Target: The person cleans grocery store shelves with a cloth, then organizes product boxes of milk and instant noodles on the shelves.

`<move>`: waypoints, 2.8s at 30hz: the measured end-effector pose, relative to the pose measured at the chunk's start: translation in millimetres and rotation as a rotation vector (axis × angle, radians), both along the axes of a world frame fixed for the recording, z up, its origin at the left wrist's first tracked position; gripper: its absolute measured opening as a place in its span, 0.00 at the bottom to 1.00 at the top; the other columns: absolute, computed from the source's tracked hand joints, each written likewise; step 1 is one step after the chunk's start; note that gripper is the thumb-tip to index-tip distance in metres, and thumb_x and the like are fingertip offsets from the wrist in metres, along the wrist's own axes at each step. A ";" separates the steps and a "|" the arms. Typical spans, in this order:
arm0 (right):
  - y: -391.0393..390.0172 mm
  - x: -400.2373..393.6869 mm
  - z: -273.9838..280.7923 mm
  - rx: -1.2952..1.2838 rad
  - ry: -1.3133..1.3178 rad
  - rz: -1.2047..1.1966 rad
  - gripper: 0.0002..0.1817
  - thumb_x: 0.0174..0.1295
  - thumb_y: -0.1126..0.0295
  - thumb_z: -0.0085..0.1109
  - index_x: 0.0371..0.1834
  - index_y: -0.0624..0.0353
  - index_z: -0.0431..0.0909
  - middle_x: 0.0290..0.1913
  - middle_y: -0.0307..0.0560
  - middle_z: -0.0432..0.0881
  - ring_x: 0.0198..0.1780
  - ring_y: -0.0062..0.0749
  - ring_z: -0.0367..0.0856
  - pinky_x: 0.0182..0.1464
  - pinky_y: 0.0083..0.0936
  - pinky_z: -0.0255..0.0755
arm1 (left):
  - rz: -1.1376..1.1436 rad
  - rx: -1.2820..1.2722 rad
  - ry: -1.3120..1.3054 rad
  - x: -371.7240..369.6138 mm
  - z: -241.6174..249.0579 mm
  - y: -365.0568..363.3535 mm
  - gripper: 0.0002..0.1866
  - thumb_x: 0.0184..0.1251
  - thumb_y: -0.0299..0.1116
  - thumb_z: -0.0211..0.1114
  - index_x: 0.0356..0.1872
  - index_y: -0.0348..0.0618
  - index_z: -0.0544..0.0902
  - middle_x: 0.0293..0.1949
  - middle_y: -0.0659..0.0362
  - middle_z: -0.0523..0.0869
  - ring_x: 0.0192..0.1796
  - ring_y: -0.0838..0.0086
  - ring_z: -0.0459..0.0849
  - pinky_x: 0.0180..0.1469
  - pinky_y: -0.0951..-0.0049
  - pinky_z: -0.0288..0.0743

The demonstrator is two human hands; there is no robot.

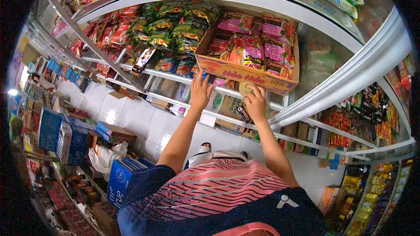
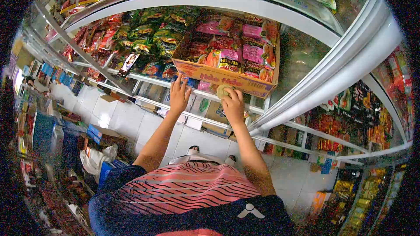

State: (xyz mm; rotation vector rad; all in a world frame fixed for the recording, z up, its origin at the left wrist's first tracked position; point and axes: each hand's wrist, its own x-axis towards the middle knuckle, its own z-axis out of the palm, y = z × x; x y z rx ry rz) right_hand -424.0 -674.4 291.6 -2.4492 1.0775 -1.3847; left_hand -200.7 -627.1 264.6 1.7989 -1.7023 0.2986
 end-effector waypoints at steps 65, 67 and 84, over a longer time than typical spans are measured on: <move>331.2 746.0 -29.0 0.807 0.591 1.763 0.14 0.44 0.71 0.57 0.37 0.60 0.74 0.38 0.49 0.74 0.43 0.40 0.73 0.46 0.27 0.66 | 0.307 -0.971 2.258 464.1 -57.4 423.8 0.22 0.59 0.45 0.51 0.51 0.45 0.68 0.41 0.53 0.77 0.40 0.63 0.80 0.43 0.62 0.76; 317.3 790.5 -16.2 0.687 0.531 1.724 0.14 0.44 0.72 0.55 0.37 0.61 0.74 0.36 0.49 0.74 0.41 0.40 0.73 0.45 0.27 0.67 | 0.395 -0.865 2.251 511.5 -24.6 402.8 0.23 0.60 0.50 0.51 0.50 0.45 0.69 0.39 0.54 0.78 0.35 0.63 0.81 0.40 0.63 0.77; 115.2 897.6 34.6 0.251 0.167 0.258 0.16 0.42 0.73 0.58 0.38 0.59 0.72 0.49 0.51 0.67 0.54 0.49 0.62 0.55 0.40 0.57 | 0.491 -0.267 0.659 846.7 15.5 164.8 0.17 0.49 0.25 0.60 0.43 0.37 0.73 0.45 0.46 0.70 0.48 0.58 0.70 0.49 0.67 0.65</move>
